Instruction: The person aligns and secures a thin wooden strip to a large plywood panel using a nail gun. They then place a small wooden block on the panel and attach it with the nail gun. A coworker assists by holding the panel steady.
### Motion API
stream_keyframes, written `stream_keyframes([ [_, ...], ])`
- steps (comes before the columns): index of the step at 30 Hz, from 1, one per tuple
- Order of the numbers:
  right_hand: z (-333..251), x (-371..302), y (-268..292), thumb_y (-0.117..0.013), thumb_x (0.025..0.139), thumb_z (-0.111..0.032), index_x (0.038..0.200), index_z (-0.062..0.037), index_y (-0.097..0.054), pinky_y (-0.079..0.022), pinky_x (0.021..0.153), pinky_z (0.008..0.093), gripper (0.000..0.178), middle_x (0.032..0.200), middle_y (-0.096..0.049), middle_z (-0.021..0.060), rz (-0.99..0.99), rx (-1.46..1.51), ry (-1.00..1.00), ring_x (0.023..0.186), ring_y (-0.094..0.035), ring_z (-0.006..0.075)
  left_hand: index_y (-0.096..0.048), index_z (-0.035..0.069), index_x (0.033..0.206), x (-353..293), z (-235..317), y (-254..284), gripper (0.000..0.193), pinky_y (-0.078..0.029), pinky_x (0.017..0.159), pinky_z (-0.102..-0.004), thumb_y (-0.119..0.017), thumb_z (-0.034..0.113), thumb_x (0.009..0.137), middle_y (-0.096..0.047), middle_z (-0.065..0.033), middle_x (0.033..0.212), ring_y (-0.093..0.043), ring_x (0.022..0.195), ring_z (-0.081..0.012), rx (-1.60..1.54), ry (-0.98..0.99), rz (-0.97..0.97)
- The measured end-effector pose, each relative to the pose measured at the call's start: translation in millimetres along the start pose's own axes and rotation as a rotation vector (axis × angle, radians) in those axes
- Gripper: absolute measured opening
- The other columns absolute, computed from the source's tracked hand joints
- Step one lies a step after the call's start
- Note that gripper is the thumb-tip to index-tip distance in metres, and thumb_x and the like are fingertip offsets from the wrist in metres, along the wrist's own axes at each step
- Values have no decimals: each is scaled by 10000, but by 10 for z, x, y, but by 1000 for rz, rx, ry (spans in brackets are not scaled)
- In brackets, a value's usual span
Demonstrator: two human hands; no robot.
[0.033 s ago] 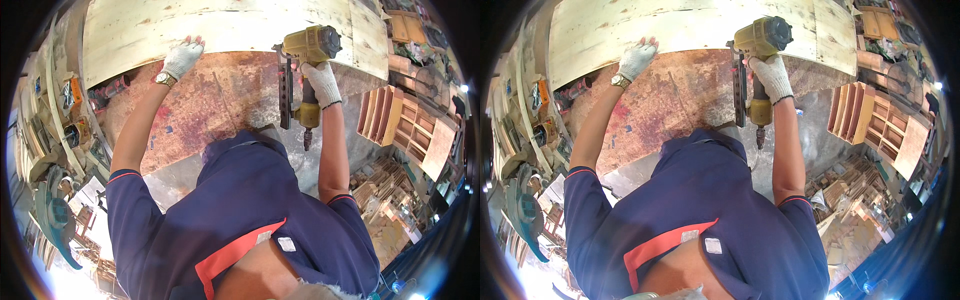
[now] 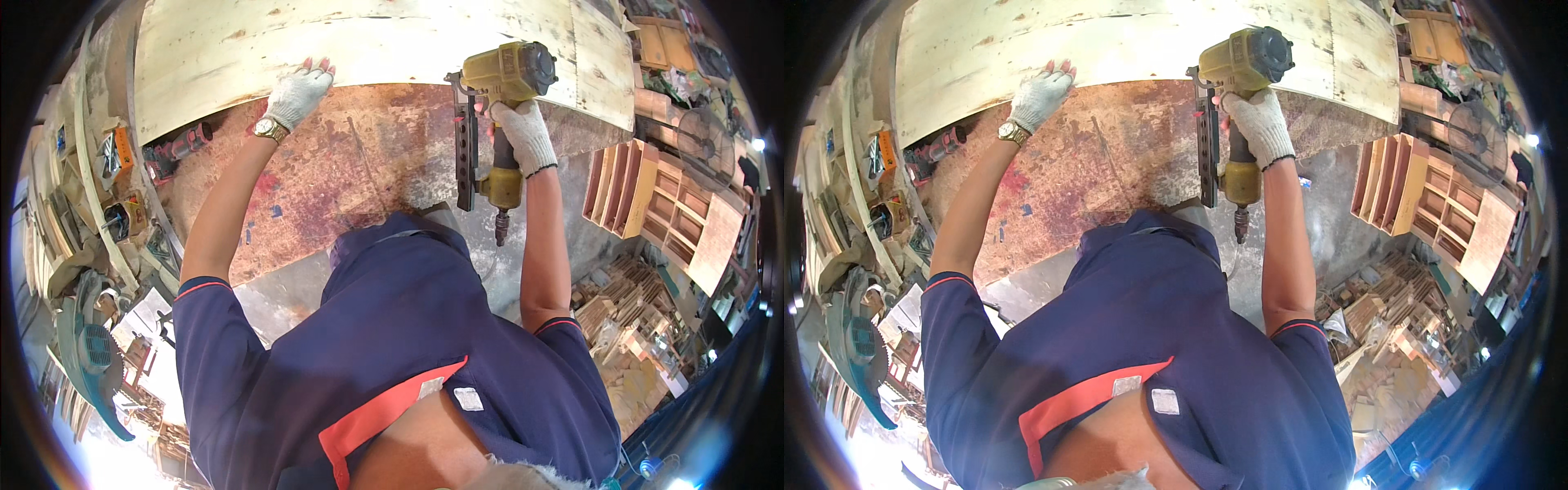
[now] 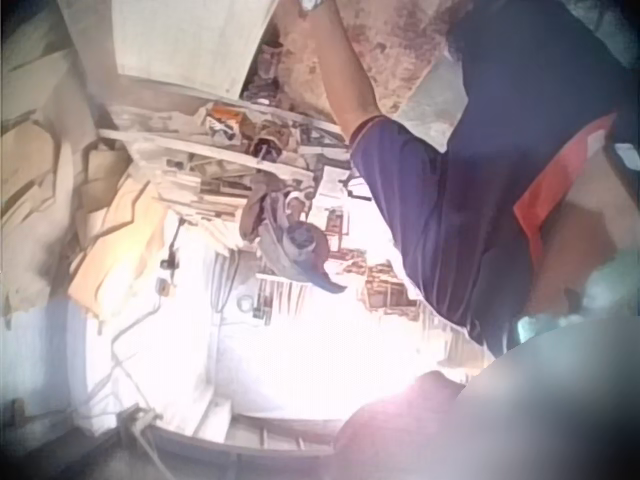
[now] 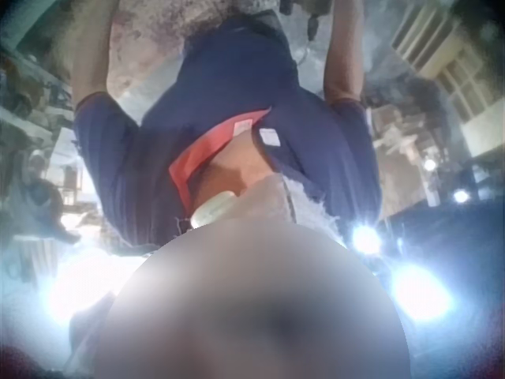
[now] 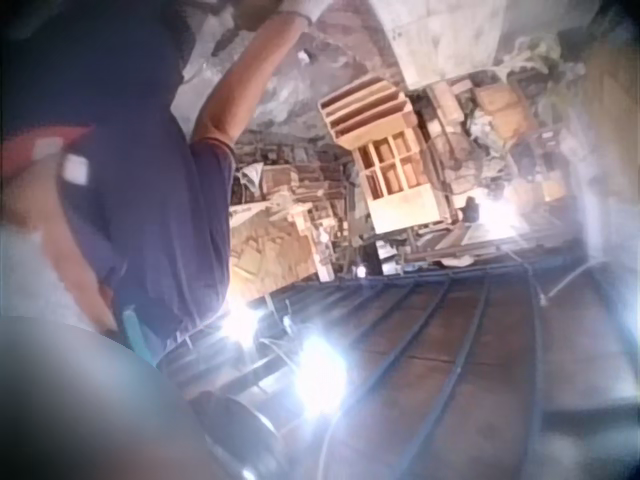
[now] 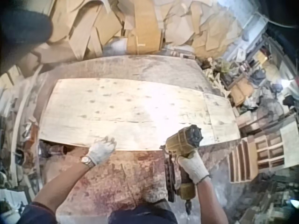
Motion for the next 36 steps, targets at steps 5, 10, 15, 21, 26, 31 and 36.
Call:
stream_keyframes([
  [5, -61, 29, -66, -595, 841, -50, 1052, -5, -598, -452, 441, 291, 216, 890, -714, 110, -9, -204, -12, 484, -534, 132, -581, 146, 1314, 22, -32, -81, 373, -569, 877, -499, -555, 317, 983, -583, -28, 1426, -594, 1265, -293, 29, -37, 58],
  [10, -136, 1, -195, -570, 845, -13, 1095, 17, -599, -462, 454, 287, 253, 892, -712, 117, -8, -24, 41, 481, -527, 132, -572, 140, 1331, 58, -54, -118, 373, -567, 893, -485, -540, 278, 986, -558, -35, 1456, -560, 1308, -291, 59, -28, 77],
  [15, -160, -15, -355, -591, 868, 7, 1094, 47, -603, -491, 466, 294, 229, 859, -699, 117, -39, 46, 34, 496, -577, 142, -547, 141, 1365, 57, -24, -75, 398, -556, 922, -479, -525, 243, 981, -522, -43, 1490, -538, 1332, -300, 102, -27, 41],
  [21, -183, -24, -448, -572, 868, 2, 1087, 48, -589, -487, 461, 290, 224, 922, -706, 135, -34, 22, 6, 495, -570, 142, -545, 127, 1361, 64, -20, -55, 409, -561, 933, -453, -539, 203, 959, -542, -46, 1469, -558, 1309, -301, 60, -25, 39],
  [26, -202, -22, -500, -571, 852, -6, 1025, 12, -603, -474, 453, 293, 177, 908, -717, 131, -8, -5, -18, 487, -544, 139, -550, 117, 1347, 63, -22, -88, 422, -574, 924, -422, -568, 172, 929, -564, -49, 1442, -580, 1279, -309, 76, -54, 92],
  [31, -264, -28, -530, -597, 869, -16, 1033, 47, -622, -501, 476, 310, 177, 820, -692, 104, -21, -106, -10, 501, -583, 143, -555, 112, 1338, 69, -8, -74, 449, -586, 907, -410, -596, 150, 892, -573, -48, 1431, -585, 1273, -313, 78, -63, 101],
  [36, -312, -77, -636, -596, 865, -13, 1053, 41, -616, -489, 461, 301, 196, 827, -688, 106, -25, -3, 5, 494, -576, 138, -569, 108, 1321, 54, -10, -76, 433, -580, 925, -408, -597, 160, 892, -585, -48, 1417, -590, 1264, -316, 59, -57, 124],
])
Point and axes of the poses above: each hand's wrist, its own x-axis towards the middle knuckle, its own y-axis out of the back of the hand, z = x × y, the point moved 2 cm from there along x, towards the middle knuckle
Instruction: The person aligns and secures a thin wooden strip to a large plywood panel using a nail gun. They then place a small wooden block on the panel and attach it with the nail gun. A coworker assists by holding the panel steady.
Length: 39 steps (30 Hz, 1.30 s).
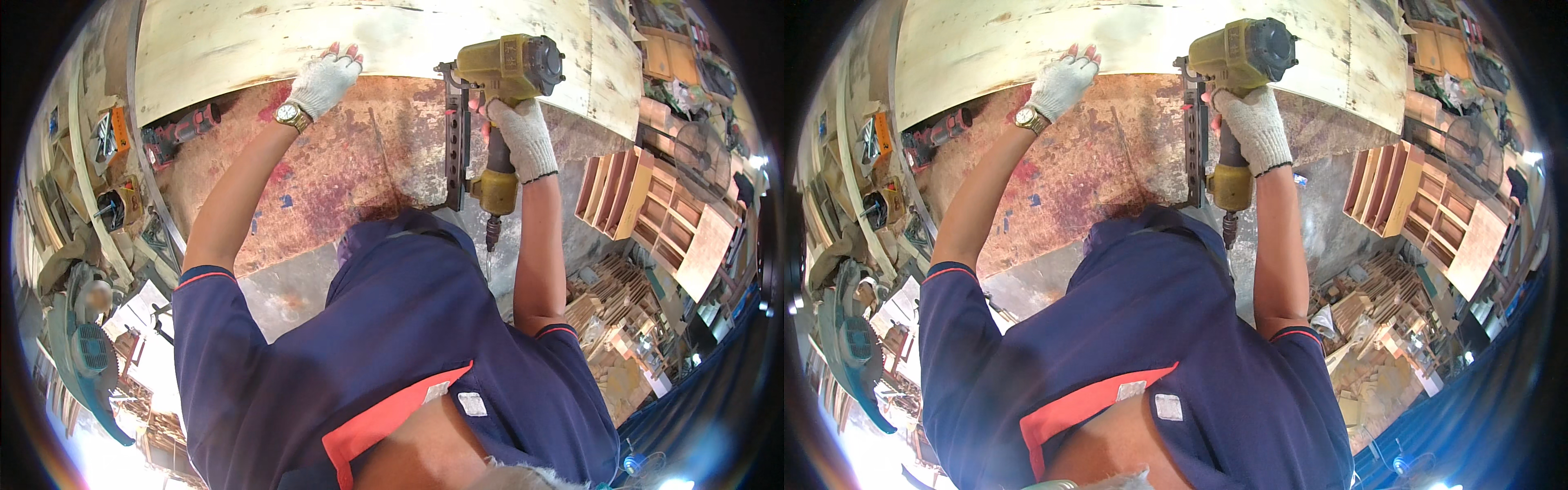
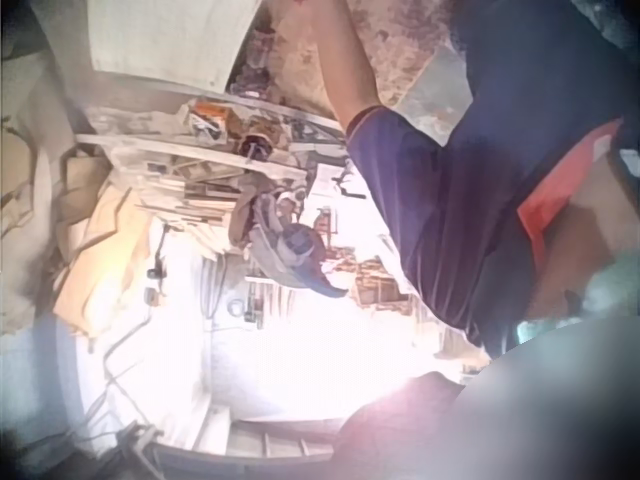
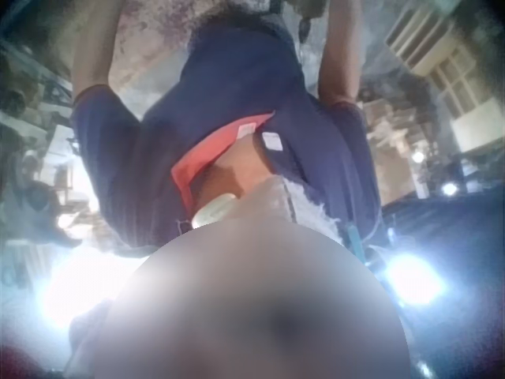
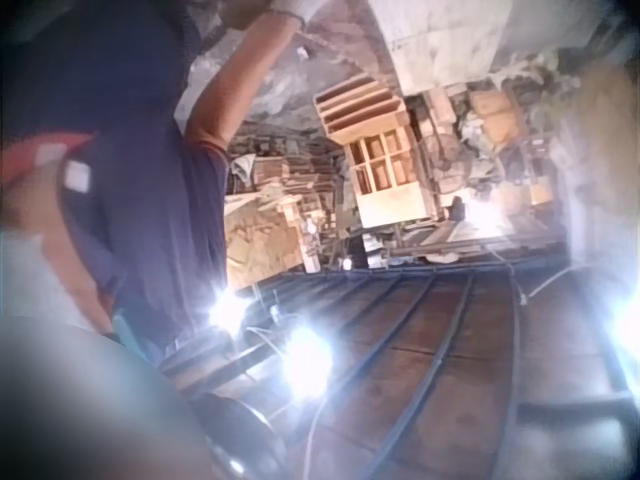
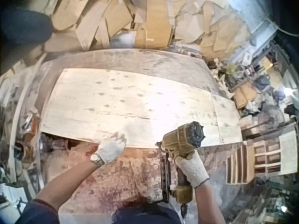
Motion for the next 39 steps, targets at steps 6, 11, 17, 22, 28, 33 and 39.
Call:
stream_keyframes([
  [6, -8, -38, -176, -575, 859, -3, 1080, 34, -600, -476, 451, 287, 226, 898, -699, 122, -62, 42, 42, 494, -560, 134, -572, 102, 1316, 2, 3, -43, 418, -570, 946, -387, -589, 168, 904, -581, -46, 1422, -592, 1260, -317, 1, -11, 22],
  [11, -16, -19, -243, -548, 865, -13, 1075, 17, -595, -480, 463, 296, 217, 956, -714, 129, -51, -37, 7, 495, -535, 135, -573, 96, 1317, 3, 6, -25, 413, -570, 948, -385, -598, 173, 911, -577, -51, 1427, -594, 1257, -320, -21, -4, 25],
  [17, -35, -10, -317, -566, 860, -13, 1062, 15, -597, -474, 462, 297, 206, 945, -712, 129, -36, -26, -32, 494, -538, 132, -565, 93, 1331, 10, 8, -34, 423, -568, 956, -386, -597, 172, 917, -572, -53, 1433, -591, 1262, -318, -8, -23, 40],
  [22, -85, 5, -351, -558, 869, -22, 1043, 11, -608, -473, 470, 291, 185, 926, -708, 122, -48, -208, -25, 505, -541, 126, -558, 94, 1344, 14, 17, -50, 435, -548, 994, -386, -594, 171, 918, -560, -52, 1447, -573, 1286, -315, 20, -17, 14],
  [28, -134, -112, -446, -594, 863, -8, 1096, 55, -599, -489, 473, 290, 242, 905, -696, 127, -46, 36, -1, 516, -581, 126, -555, 92, 1351, -7, 9, 63, 425, -533, 1017, -388, -581, 163, 933, -574, -36, 1427, -567, 1291, -311, -54, 0, 0],
  [33, -171, -170, -595, -599, 874, -21, 1068, 53, -617, -484, 465, 287, 209, 870, -695, 123, -101, 30, 94, 497, -571, 125, -507, 106, 1403, -100, -229, 202, 552, -451, 1107, -417, -674, 187, 883, -515, -39, 1478, -484, 1366, -316, -135, 6, -30],
  [39, -149, -146, -736, -536, 830, 1, 1109, 37, -586, -477, 475, 276, 286, 949, -709, 124, -134, -75, 64, 511, -545, 118, -449, 106, 1454, -263, -606, 254, 688, -430, 1135, -423, -734, 220, 838, -475, -52, 1507, -449, 1387, -337, -3, 14, -115],
])
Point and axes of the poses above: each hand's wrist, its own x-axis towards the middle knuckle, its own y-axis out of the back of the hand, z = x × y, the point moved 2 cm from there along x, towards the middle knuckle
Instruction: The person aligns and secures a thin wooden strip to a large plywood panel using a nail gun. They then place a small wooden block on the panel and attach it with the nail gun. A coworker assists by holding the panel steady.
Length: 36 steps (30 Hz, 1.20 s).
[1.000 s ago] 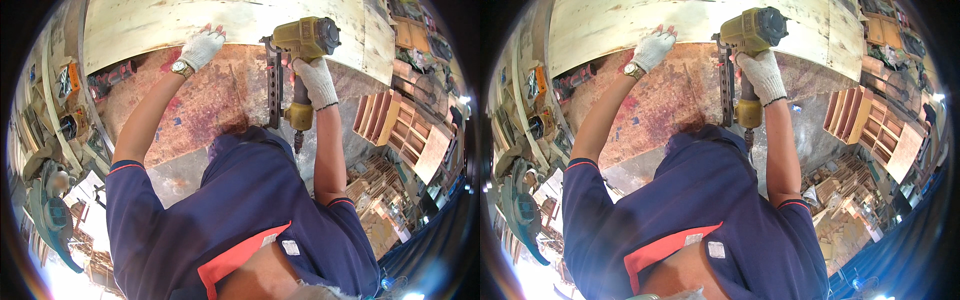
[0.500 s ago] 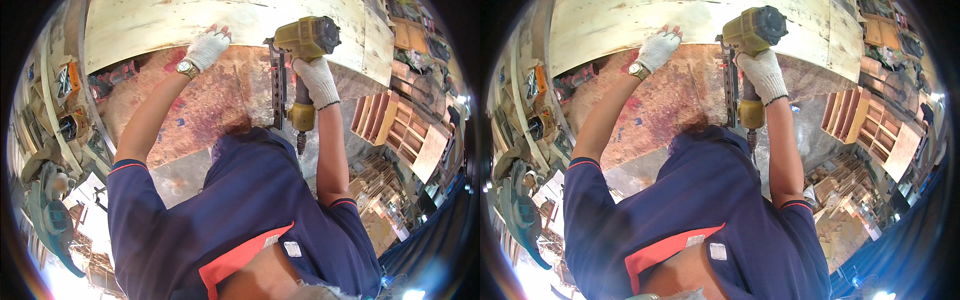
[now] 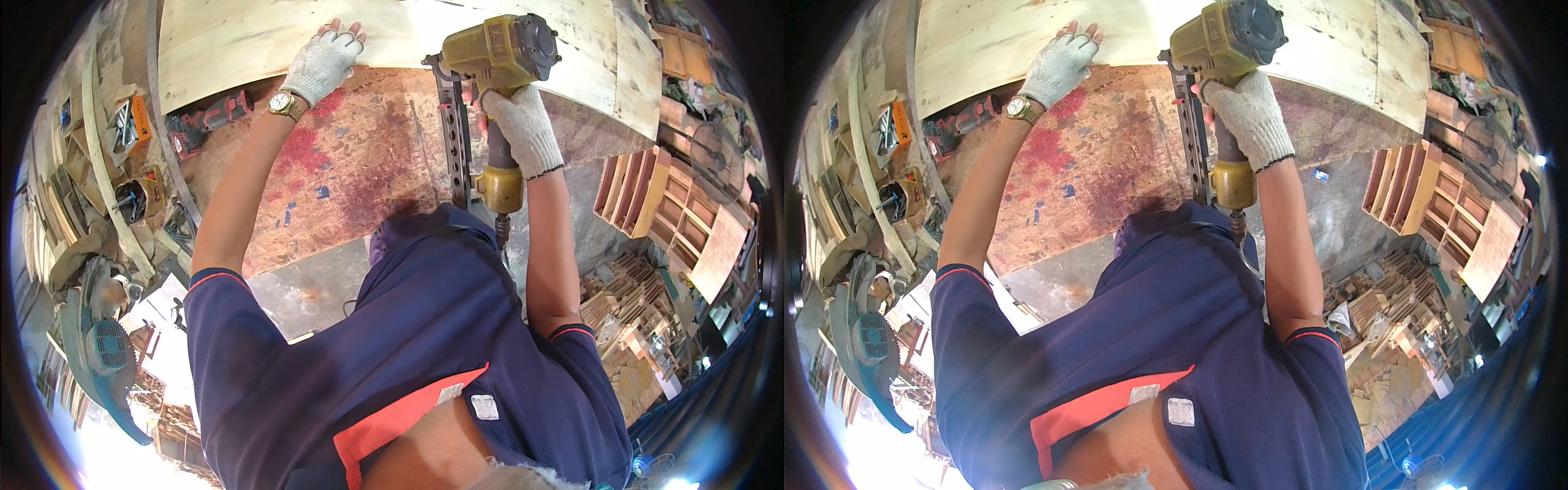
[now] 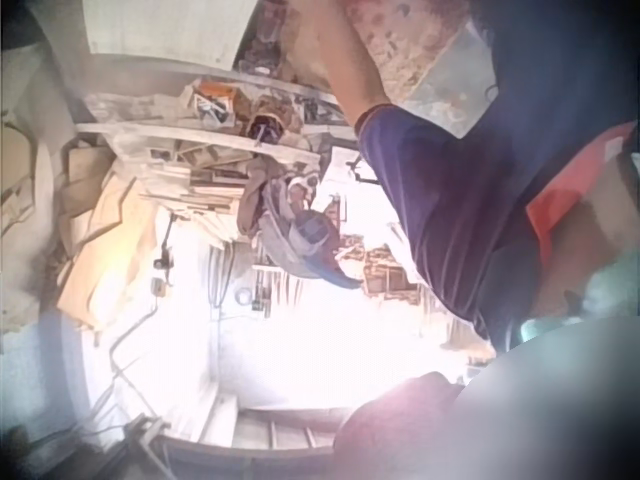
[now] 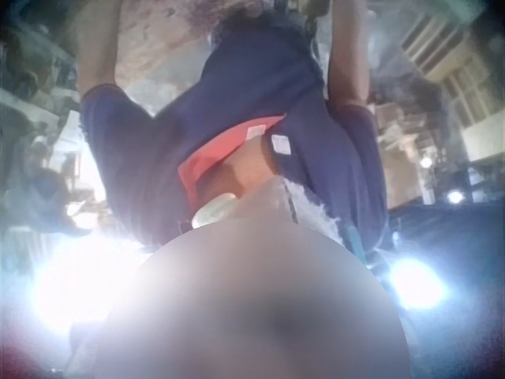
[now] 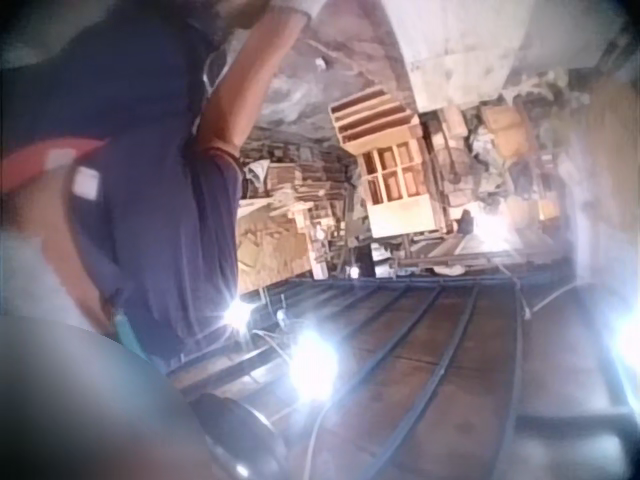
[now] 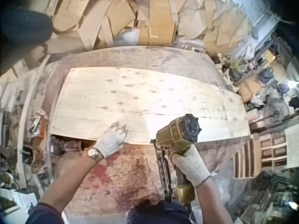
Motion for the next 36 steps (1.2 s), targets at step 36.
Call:
stream_keyframes([
  [36, -4, 129, -169, -569, 823, -9, 1083, 27, -596, -482, 491, 285, 265, 938, -702, 133, 38, -226, -97, 517, -549, 114, -513, 36, 1358, 39, 135, -222, 582, -452, 1068, -539, -611, 415, 927, -530, -186, 1443, -536, 1290, -434, -28, 10, 132],
])
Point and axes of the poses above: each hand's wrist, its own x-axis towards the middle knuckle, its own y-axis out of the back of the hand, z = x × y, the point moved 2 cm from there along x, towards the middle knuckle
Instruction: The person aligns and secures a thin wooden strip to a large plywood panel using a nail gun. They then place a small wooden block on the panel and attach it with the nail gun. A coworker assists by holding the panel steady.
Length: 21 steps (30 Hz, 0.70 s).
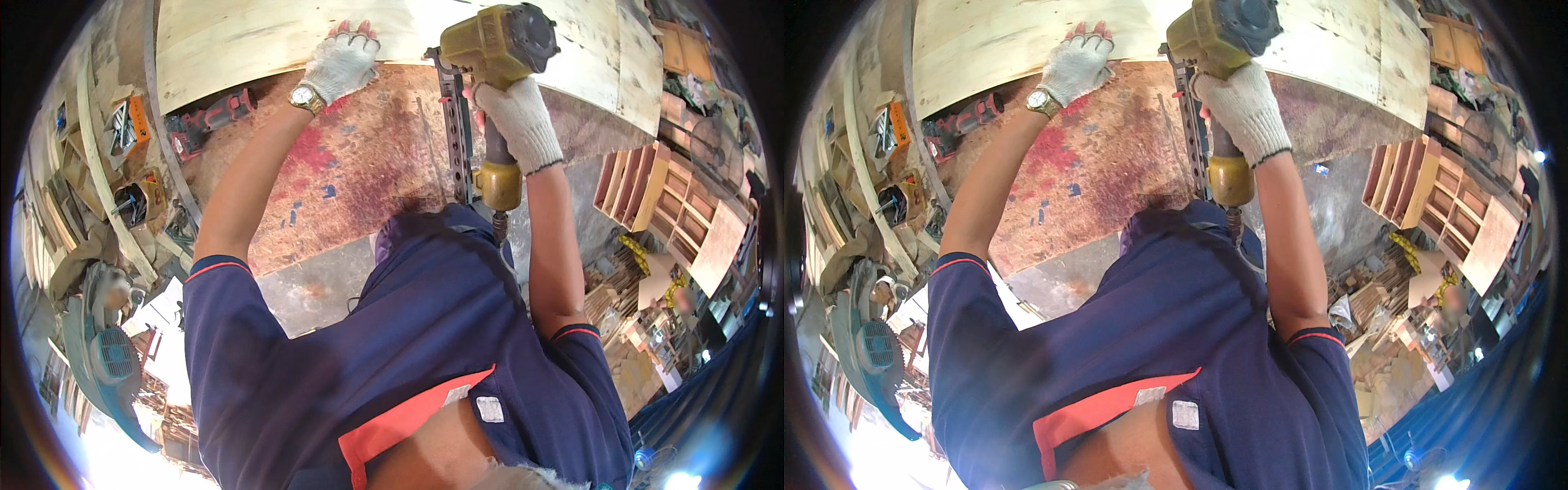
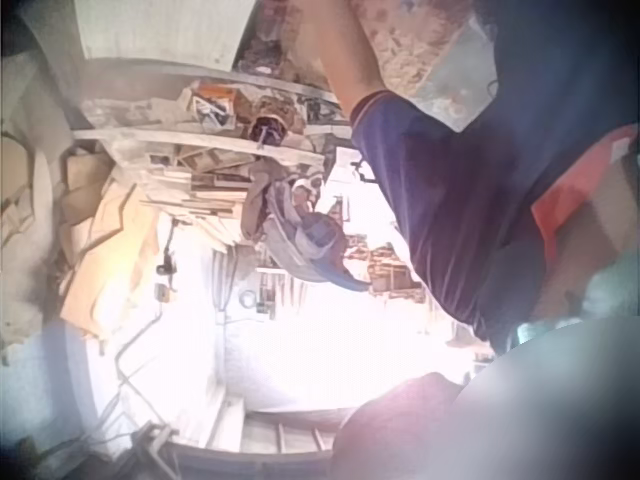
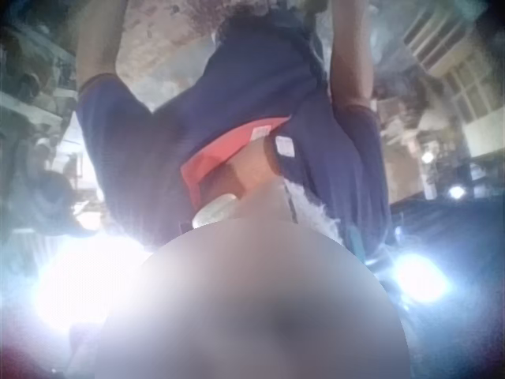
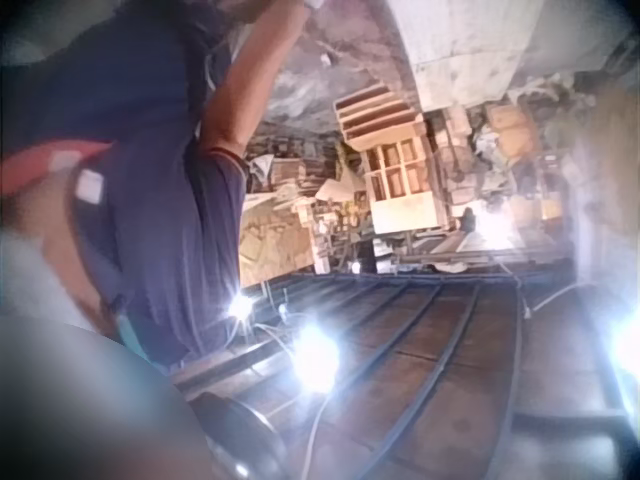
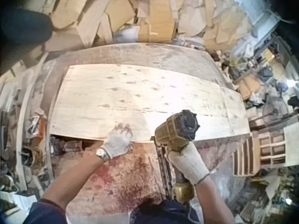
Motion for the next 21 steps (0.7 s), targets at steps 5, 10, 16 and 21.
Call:
stream_keyframes([
  [5, -62, -44, -104, -571, 818, 10, 1092, 36, -594, -484, 480, 276, 276, 927, -705, 125, -55, 166, 118, 511, -549, 108, -514, 27, 1353, -6, -5, 16, 590, -467, 1049, -539, -618, 412, 917, -550, -182, 1421, -560, 1258, -435, 5, -21, 55],
  [10, -55, -13, -168, -573, 821, 9, 1095, 37, -597, -489, 483, 280, 276, 926, -705, 121, -37, 97, 104, 510, -552, 112, -530, 52, 1332, -11, -5, 20, 557, -473, 1052, -506, -604, 432, 931, -562, -152, 1407, -554, 1269, -414, 26, -5, 24],
  [16, -59, 27, -213, -568, 840, -5, 1087, 35, -609, -486, 485, 279, 253, 918, -703, 123, -38, 34, 117, 511, -553, 113, -527, 46, 1341, 4, -16, 17, 572, -472, 1053, -508, -601, 440, 933, -558, -157, 1411, -551, 1273, -417, 38, -9, 43],
  [21, -85, 25, -210, -576, 851, -15, 1082, 43, -608, -480, 488, 280, 240, 907, -699, 126, -32, 20, 105, 518, -560, 113, -508, 54, 1377, 3, -7, 1, 592, -456, 1075, -501, -590, 448, 943, -524, -153, 1455, -527, 1306, -409, 49, 12, -21],
])
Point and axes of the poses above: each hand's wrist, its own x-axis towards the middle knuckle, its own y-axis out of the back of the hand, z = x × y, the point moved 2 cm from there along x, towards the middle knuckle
